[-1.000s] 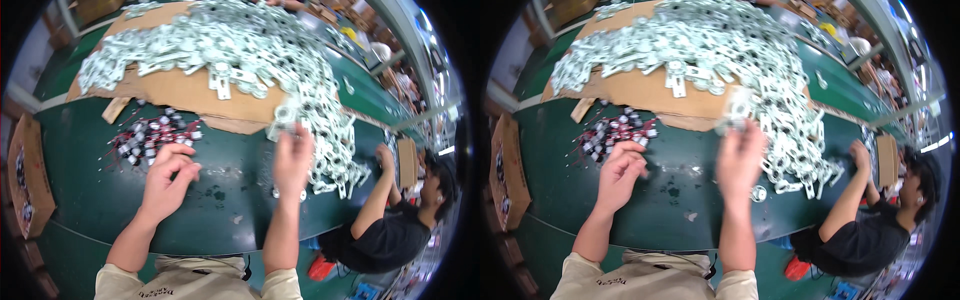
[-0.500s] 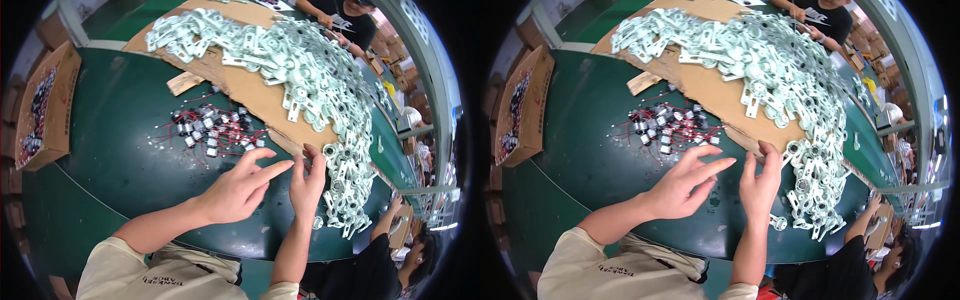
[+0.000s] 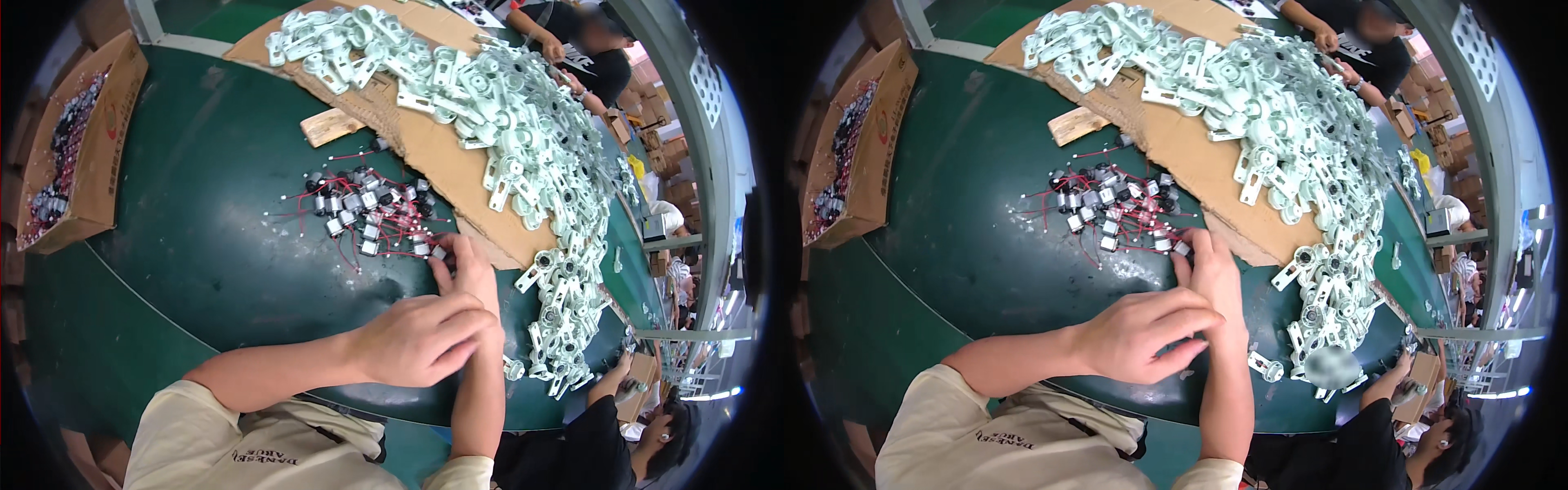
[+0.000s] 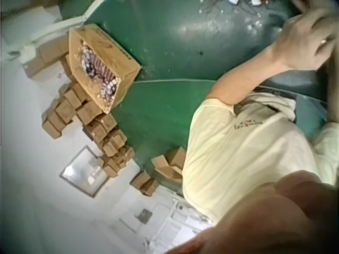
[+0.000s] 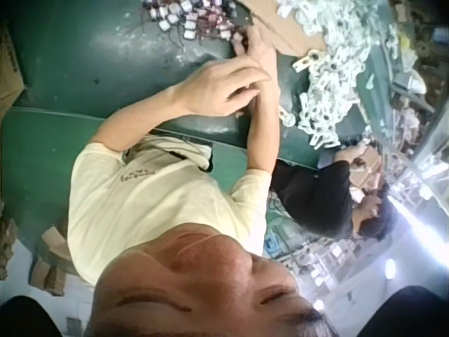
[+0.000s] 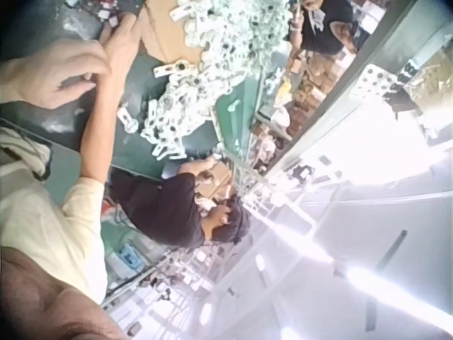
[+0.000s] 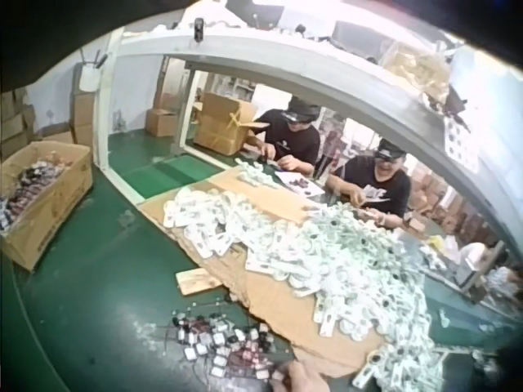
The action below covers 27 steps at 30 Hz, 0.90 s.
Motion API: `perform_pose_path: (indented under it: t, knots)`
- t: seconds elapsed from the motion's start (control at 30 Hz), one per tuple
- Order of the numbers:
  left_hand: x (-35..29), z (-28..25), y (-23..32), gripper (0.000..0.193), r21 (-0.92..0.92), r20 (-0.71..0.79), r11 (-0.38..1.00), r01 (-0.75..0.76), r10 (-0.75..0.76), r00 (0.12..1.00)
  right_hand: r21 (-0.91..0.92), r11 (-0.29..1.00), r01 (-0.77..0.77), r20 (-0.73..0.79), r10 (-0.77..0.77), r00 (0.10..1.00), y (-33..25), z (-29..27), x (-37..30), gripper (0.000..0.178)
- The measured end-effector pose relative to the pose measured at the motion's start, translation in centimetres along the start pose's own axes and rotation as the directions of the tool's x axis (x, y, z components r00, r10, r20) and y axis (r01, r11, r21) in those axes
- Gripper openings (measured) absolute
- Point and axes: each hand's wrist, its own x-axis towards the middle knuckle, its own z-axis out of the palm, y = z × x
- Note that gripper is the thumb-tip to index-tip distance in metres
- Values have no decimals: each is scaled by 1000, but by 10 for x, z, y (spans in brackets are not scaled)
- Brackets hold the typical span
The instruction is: Assembling electronic modules by inserting wired components into white plastic housings on a production line.
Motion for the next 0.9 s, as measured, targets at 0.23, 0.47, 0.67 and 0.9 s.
perform_pose_path:
  t: [0.23, 0.47, 0.67, 0.9]
  knots:
    - [0, -11, -28, 63, 302, 9, 885, 354, -374, 927, 541, 808, -234, 162, 173, 971, 0, -14, -23, 19]
    - [5, -7, -47, 34, 437, -32, 833, 339, -363, 931, 900, 331, -284, 255, 130, 958, 21, -16, -50, 21]
    - [5, -13, -55, 37, 448, -110, 821, 353, -341, 934, 911, 81, -405, 400, 64, 914, 39, -20, -58, 22]
    - [12, -15, -56, 43, 256, -66, 834, 489, -490, 869, 906, 12, -422, 418, 123, 900, 29, -24, -51, 30]
